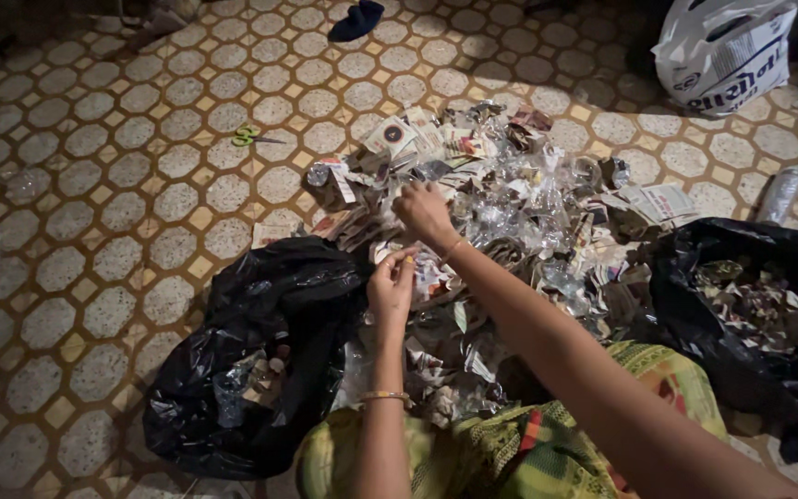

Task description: The person sits on the floor and sorts a mixed pile of small plastic and paper items by hand. They pick up individual pieces, separate them, and place selected items into a black plastic bag beside them.

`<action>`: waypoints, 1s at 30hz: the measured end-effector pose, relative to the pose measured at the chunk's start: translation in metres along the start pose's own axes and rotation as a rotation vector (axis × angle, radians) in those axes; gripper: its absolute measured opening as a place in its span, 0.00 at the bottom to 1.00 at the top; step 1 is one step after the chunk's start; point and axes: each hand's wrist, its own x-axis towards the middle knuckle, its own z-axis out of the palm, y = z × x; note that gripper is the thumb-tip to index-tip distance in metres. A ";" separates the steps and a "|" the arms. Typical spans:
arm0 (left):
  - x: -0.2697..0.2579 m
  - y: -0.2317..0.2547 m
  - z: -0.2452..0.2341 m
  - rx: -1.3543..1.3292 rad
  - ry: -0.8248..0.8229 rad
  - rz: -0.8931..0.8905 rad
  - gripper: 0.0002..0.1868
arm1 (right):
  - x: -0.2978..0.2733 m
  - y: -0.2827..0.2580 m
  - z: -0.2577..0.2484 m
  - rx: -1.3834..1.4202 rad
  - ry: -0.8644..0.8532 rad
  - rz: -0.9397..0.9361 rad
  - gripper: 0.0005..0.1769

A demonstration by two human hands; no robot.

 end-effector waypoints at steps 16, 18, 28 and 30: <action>-0.025 0.052 0.007 -0.682 -0.580 -0.205 0.24 | -0.165 -0.020 -0.140 1.381 -0.039 0.695 0.15; -0.030 0.047 0.011 -0.692 -0.589 -0.213 0.23 | -0.172 -0.033 -0.163 0.869 0.048 0.722 0.16; -0.057 0.056 0.013 -0.552 -0.550 -0.082 0.21 | -0.185 -0.045 -0.218 0.570 0.260 0.360 0.10; -0.062 0.055 0.018 -0.427 -0.468 0.022 0.19 | -0.191 -0.043 -0.213 0.622 0.207 0.413 0.10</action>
